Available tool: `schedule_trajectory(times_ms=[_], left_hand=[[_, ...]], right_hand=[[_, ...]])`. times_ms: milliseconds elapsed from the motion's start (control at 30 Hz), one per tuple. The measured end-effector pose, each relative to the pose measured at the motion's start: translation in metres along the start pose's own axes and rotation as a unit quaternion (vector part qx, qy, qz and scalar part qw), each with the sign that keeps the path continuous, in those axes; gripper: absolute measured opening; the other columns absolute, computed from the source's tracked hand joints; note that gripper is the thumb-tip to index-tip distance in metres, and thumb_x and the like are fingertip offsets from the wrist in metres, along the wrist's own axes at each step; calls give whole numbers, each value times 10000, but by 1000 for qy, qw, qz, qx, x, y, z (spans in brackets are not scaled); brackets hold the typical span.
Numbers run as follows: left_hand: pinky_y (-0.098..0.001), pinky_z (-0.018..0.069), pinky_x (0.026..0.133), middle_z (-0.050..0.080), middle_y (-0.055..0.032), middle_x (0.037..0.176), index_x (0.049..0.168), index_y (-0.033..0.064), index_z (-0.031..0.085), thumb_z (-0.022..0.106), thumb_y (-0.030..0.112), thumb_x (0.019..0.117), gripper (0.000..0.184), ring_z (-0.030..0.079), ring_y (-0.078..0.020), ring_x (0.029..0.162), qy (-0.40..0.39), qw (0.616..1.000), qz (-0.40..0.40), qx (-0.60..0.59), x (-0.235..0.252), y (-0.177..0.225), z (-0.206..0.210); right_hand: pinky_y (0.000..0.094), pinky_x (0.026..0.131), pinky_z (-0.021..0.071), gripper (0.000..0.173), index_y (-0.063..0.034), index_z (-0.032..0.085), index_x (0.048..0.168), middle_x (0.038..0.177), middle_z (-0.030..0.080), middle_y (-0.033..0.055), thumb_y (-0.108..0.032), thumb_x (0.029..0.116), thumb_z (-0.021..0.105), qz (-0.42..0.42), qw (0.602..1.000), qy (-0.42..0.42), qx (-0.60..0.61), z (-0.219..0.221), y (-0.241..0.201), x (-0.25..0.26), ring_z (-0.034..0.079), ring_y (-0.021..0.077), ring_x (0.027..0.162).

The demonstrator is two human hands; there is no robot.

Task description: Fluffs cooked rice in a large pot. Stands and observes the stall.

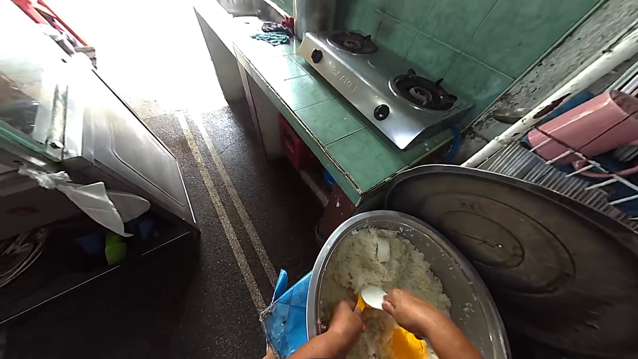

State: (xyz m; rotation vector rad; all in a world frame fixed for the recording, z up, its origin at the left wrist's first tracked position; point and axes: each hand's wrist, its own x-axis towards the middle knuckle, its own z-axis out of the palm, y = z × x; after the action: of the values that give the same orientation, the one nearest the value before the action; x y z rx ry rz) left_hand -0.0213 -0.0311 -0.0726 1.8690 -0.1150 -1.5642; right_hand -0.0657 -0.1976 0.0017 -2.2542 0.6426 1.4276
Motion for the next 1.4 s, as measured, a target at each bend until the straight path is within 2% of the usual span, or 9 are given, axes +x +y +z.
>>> schedule_trajectory(times_ms=[100, 367, 567, 767, 867, 1033, 1267, 1333, 1400], left_hand=[[-482, 532, 878, 711, -163, 1044, 1197, 8, 648, 422, 249, 1095, 346, 687, -279, 926, 11, 999, 34, 40, 3, -5, 0], [-547, 519, 932, 695, -202, 1096, 1178, 15, 663, 461, 251, 1078, 326, 674, -347, 1050, 23, 988, 56, 142, -7, -2, -1], [-560, 514, 967, 695, -210, 1145, 1172, 7, 668, 482, 231, 1066, 310, 667, -358, 1111, 28, 977, 93, 192, -12, -4, 1], [-536, 523, 935, 700, -186, 1096, 1143, 24, 679, 470, 256, 1070, 321, 676, -327, 1057, 46, 978, 83, 186, -10, 0, 1], [-489, 531, 885, 697, -176, 1002, 1135, -8, 686, 458, 231, 1076, 336, 676, -293, 934, 68, 994, 58, 70, 0, -2, 2], [-341, 443, 567, 616, -64, 803, 1085, 23, 656, 459, 239, 1081, 293, 497, -150, 576, 56, 998, 9, -9, 4, -4, 5], [-318, 419, 513, 594, -47, 765, 1113, 33, 650, 439, 255, 1094, 306, 466, -134, 524, 49, 999, 19, -7, 4, 0, 1], [-314, 424, 516, 589, -43, 752, 1091, 34, 653, 435, 257, 1096, 312, 473, -133, 526, 54, 998, 32, 9, 2, 0, -1], [-354, 464, 601, 605, -68, 785, 1063, 18, 660, 425, 249, 1099, 332, 523, -166, 603, 56, 996, 62, 40, -2, -3, 2]], right_hand=[[600, 853, 525, 457, -7, 652, 1161, 1071, 674, 242, -395, 1098, 418, -6, 1000, 26, -15, -26, -7, -24, 678, 398, 972], [565, 875, 521, 477, 1, 602, 1237, 1129, 651, 247, -364, 1129, 314, -10, 996, 36, 75, 32, 0, 22, 666, 388, 1017], [567, 1006, 501, 476, -20, 622, 1255, 1254, 665, 218, -380, 1110, 347, 67, 986, 105, 112, 45, -31, 23, 632, 366, 1224], [562, 1033, 492, 473, -46, 648, 1267, 1319, 653, 193, -368, 1107, 341, 76, 982, 119, 128, 30, -40, 37, 615, 344, 1267], [578, 1049, 477, 487, -33, 623, 1303, 1324, 642, 216, -380, 1111, 340, 53, 983, 118, 128, 43, -29, 26, 599, 369, 1283], [603, 989, 495, 482, -16, 623, 1249, 1247, 656, 243, -385, 1115, 343, 23, 994, 62, 90, 60, -5, -1, 635, 400, 1195], [631, 940, 500, 479, -26, 670, 1181, 1186, 679, 238, -421, 1084, 418, 30, 999, 7, 32, 56, 18, -37, 661, 403, 1120], [616, 912, 509, 456, -41, 679, 1168, 1118, 695, 226, -409, 1087, 423, 19, 998, 34, 54, 66, 37, -42, 679, 391, 1051], [595, 892, 515, 430, -36, 638, 1278, 1089, 693, 233, -364, 1097, 427, -1, 987, 93, 134, 74, 59, -52, 686, 386, 979]])
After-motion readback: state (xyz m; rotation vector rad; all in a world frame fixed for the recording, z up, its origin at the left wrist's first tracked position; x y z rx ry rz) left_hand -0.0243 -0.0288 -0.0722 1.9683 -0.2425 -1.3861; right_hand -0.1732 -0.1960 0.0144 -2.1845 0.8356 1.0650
